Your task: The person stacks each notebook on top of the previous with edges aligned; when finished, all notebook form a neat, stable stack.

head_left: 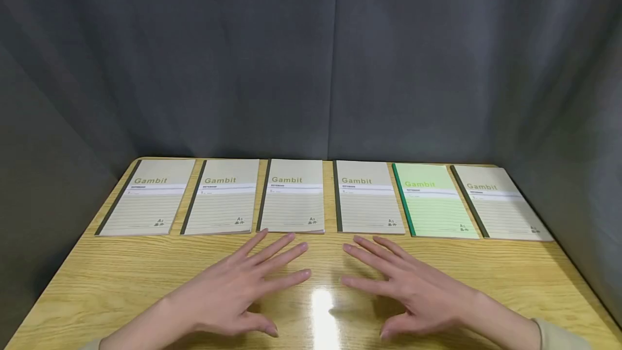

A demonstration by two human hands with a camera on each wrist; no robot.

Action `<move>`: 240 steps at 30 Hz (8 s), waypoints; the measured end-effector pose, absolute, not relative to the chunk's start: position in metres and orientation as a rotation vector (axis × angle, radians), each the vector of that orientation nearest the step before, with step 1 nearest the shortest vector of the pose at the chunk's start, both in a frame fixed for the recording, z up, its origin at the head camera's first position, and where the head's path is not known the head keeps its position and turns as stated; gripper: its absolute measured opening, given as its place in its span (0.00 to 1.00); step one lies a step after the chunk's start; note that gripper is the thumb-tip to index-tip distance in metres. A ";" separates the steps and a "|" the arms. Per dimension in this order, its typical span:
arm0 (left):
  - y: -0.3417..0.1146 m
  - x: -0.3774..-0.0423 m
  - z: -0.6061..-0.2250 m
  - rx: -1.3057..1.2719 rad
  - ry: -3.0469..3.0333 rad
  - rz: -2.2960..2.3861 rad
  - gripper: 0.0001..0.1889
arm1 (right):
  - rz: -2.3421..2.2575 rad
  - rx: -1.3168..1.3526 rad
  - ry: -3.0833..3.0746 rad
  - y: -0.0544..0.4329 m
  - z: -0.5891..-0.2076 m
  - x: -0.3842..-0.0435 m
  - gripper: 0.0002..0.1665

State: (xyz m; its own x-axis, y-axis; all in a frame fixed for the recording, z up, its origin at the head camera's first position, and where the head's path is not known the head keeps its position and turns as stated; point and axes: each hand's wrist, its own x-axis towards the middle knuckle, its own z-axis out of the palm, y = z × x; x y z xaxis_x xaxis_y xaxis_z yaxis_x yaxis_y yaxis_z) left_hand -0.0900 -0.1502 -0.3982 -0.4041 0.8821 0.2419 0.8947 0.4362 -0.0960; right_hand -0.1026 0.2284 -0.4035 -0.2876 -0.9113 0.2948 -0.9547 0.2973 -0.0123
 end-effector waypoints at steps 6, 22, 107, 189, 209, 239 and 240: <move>-0.146 -0.094 -0.395 -1.493 -2.521 -0.232 0.52 | 0.483 1.643 -2.360 0.228 -0.401 -0.104 0.51; -0.128 -0.116 -0.383 -1.298 -2.756 -0.957 0.43 | 1.146 1.156 -2.547 0.230 -0.396 -0.111 0.38; -0.017 -0.240 -0.402 0.205 -2.138 -2.913 0.35 | 2.284 -0.299 -2.773 0.256 -0.375 -0.237 0.36; -0.137 -0.228 -0.413 0.026 -2.993 -1.351 0.28 | 2.546 -0.124 -2.487 0.122 -0.398 -0.243 0.27; -0.132 -0.223 -0.412 0.029 -3.049 -1.220 0.25 | 2.465 -0.085 -2.580 0.118 -0.398 -0.238 0.20; -0.134 -0.220 -0.410 -0.009 -3.020 -1.210 0.21 | 2.408 -0.049 -2.683 0.117 -0.392 -0.232 0.27; -0.134 -0.220 -0.410 -0.007 -3.021 -1.215 0.21 | 2.411 -0.050 -2.683 0.116 -0.391 -0.232 0.27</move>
